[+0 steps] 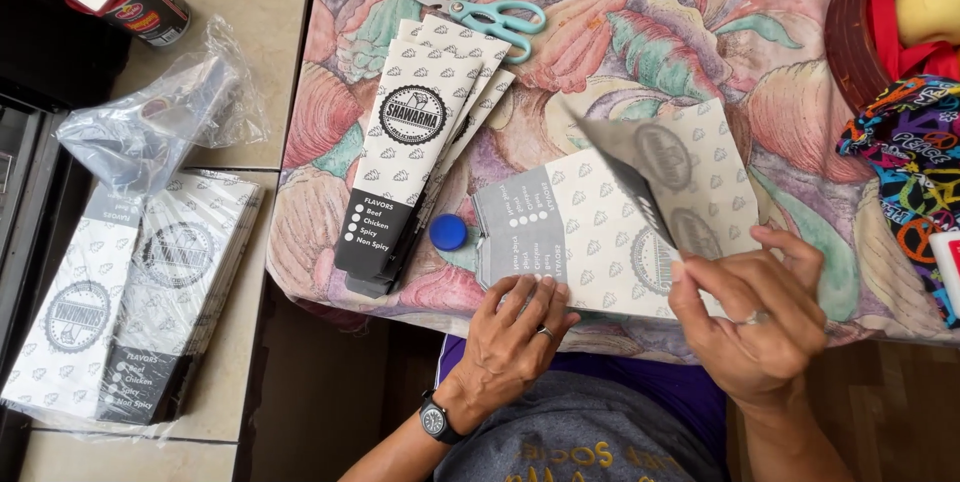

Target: The person is manually folding paper food wraps, using a plastic cap to crease the folds, and stacking them neatly on a table.

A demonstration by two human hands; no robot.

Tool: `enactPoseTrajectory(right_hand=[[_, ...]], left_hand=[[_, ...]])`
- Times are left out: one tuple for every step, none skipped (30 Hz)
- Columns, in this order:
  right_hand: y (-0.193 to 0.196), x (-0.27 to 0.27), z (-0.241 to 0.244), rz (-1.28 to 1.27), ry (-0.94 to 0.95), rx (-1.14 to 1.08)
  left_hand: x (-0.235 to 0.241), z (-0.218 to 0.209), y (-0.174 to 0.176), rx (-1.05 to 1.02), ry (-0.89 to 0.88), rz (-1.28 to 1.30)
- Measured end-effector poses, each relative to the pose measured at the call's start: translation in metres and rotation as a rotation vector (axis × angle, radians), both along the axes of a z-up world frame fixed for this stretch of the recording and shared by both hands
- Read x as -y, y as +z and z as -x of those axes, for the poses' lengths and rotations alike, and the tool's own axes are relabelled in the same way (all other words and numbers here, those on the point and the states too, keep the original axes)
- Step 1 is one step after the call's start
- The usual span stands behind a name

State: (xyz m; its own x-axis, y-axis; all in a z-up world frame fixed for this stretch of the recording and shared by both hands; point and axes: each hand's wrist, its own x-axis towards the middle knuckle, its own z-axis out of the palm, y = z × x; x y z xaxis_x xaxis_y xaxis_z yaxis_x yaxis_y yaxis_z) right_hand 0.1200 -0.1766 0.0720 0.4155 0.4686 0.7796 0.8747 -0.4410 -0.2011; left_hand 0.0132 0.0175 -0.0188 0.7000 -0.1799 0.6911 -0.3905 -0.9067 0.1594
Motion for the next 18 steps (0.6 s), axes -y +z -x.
enactPoseTrajectory(right_hand=[[0.0, -0.007, -0.003, -0.001, 0.0, 0.001], [0.0, -0.014, -0.006, 0.077, 0.031, 0.05], [0.0, -0.019, -0.007, 0.159, 0.059, 0.097], [-0.012, -0.023, -0.01, 0.161, 0.056, 0.096], [-0.024, -0.028, -0.013, 0.265, 0.103, 0.116], [-0.035, -0.034, -0.017, 0.369, 0.151, 0.137], [-0.037, -0.034, -0.016, 0.367, 0.151, 0.14], [-0.038, -0.034, -0.016, 0.398, 0.19, 0.126], [-0.04, -0.034, -0.015, 0.429, 0.228, 0.113], [-0.035, -0.037, -0.019, 0.428, 0.228, 0.115], [-0.03, -0.037, -0.019, 0.465, 0.244, 0.078], [-0.026, -0.037, -0.019, 0.502, 0.26, 0.039], [-0.032, -0.032, -0.027, 0.506, 0.254, 0.039], [-0.038, -0.026, -0.034, 0.558, 0.289, -0.086], [-0.044, -0.022, -0.042, 0.605, 0.326, -0.209], [-0.046, -0.023, -0.06, 0.606, 0.323, -0.207], [-0.048, -0.024, -0.077, 0.563, 0.265, -0.213], [-0.05, -0.026, -0.094, 0.519, 0.207, -0.22]], left_hand=[[0.0, -0.001, 0.002, 0.001, 0.0, -0.001], [0.001, -0.002, 0.004, 0.015, 0.007, 0.018], [0.003, -0.002, 0.005, 0.028, 0.011, 0.04], [0.005, -0.001, 0.004, 0.027, 0.007, 0.042], [0.007, -0.002, 0.003, 0.025, 0.045, 0.061], [0.008, -0.002, 0.003, 0.023, 0.083, 0.081], [0.009, -0.001, 0.003, 0.026, 0.083, 0.079], [0.011, -0.001, 0.003, -0.016, 0.119, 0.094], [0.012, 0.0, 0.002, -0.059, 0.155, 0.111], [0.012, -0.004, 0.006, -0.056, 0.155, 0.11], [0.014, -0.005, 0.01, -0.097, 0.198, 0.08], [0.016, -0.007, 0.014, -0.138, 0.24, 0.05], [0.017, -0.008, 0.013, -0.136, 0.234, 0.054], [0.018, -0.008, 0.013, -0.135, 0.228, 0.051], [0.019, -0.008, 0.012, -0.133, 0.227, 0.045], [0.02, -0.008, 0.01, -0.13, 0.224, 0.046], [0.02, -0.008, 0.008, -0.128, 0.225, 0.036], [0.02, -0.007, 0.006, -0.126, 0.227, 0.026]])
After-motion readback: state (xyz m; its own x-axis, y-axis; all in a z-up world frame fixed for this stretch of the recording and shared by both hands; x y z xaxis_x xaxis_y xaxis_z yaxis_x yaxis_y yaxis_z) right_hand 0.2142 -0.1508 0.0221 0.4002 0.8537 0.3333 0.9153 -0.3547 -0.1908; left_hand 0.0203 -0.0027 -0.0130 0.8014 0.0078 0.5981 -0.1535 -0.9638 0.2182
